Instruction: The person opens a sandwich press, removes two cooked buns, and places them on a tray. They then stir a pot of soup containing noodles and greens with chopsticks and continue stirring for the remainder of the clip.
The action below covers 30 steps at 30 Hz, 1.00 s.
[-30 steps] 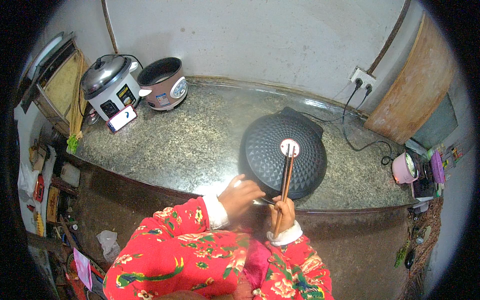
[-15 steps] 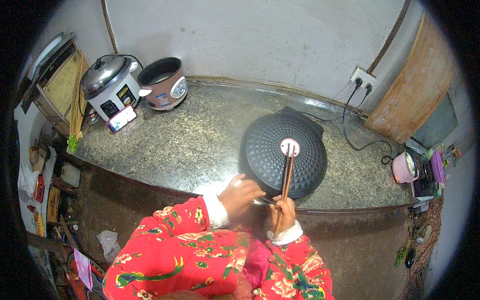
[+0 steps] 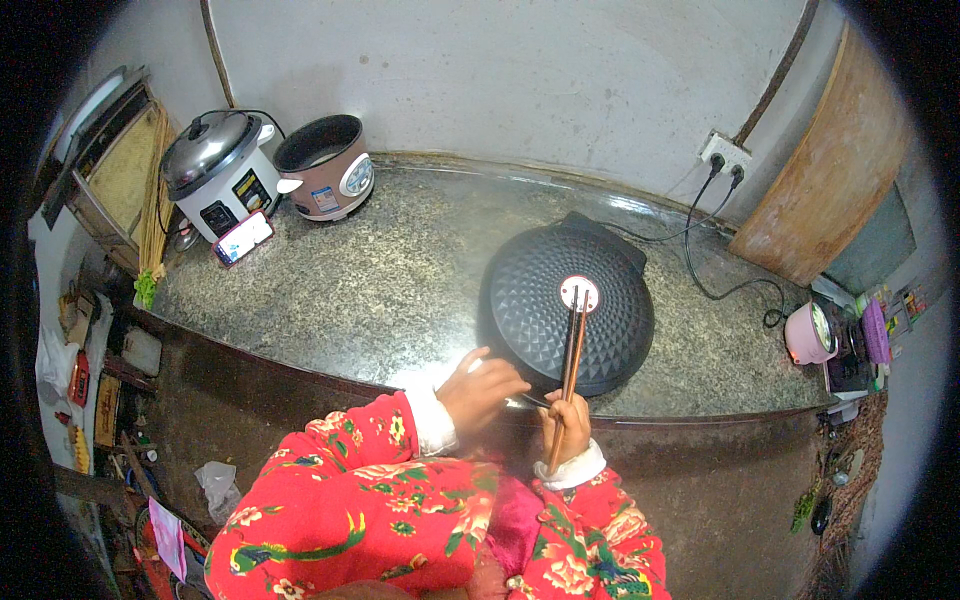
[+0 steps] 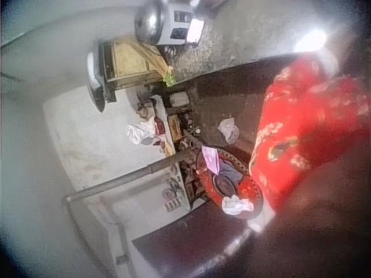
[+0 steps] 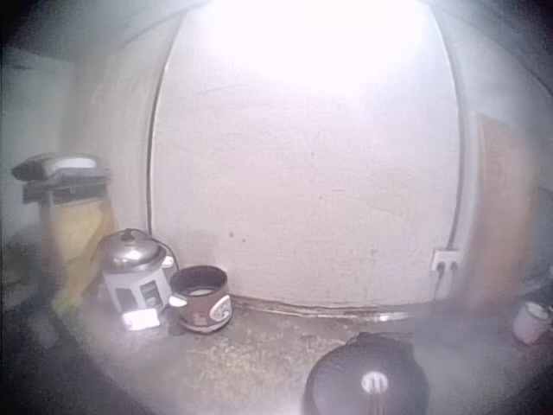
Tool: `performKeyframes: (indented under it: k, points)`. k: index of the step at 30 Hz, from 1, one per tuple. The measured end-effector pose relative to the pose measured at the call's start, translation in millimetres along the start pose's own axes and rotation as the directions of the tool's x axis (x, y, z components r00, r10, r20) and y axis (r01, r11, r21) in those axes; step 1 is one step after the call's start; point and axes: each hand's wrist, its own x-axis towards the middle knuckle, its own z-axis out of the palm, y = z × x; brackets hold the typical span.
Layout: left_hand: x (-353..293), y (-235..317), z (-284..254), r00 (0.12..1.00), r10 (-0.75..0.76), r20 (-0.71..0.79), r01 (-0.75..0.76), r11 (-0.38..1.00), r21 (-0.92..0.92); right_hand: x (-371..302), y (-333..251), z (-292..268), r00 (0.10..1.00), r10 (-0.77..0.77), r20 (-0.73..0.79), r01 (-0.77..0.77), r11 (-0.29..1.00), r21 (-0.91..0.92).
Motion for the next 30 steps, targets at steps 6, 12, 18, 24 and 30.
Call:
performKeyframes:
  k: [6, 12, 18, 24, 30]
  points:
    - [1.3, -1.0, -2.0, 0.997, -0.003, 0.076, 0.004, 1.000, -0.006, -1.6, 3.6, 0.7, 1.000, -0.012, -0.012, 0.012, 1.000, -0.015]
    - [3.9, 1.5, -7.9, 0.992, -0.005, 0.126, 0.009, 0.999, -0.033, -3.2, 5.5, 0.1, 0.999, -0.036, -0.010, 0.035, 0.999, -0.024]
    - [3.7, 4.8, -11.8, 0.993, -0.013, 0.116, 0.018, 0.999, -0.038, -2.8, 4.4, -1.1, 0.997, -0.077, 0.010, 0.077, 0.996, -0.038]
    - [2.8, 5.6, -13.4, 0.992, -0.013, 0.125, 0.018, 0.999, -0.038, -3.6, 1.9, -0.6, 0.996, -0.085, -0.008, 0.085, 0.996, -0.031]
    - [2.4, 5.6, -13.0, 0.992, -0.011, 0.128, 0.014, 1.000, -0.026, -2.7, 0.7, -0.9, 0.997, -0.078, -0.004, 0.078, 0.997, -0.029]
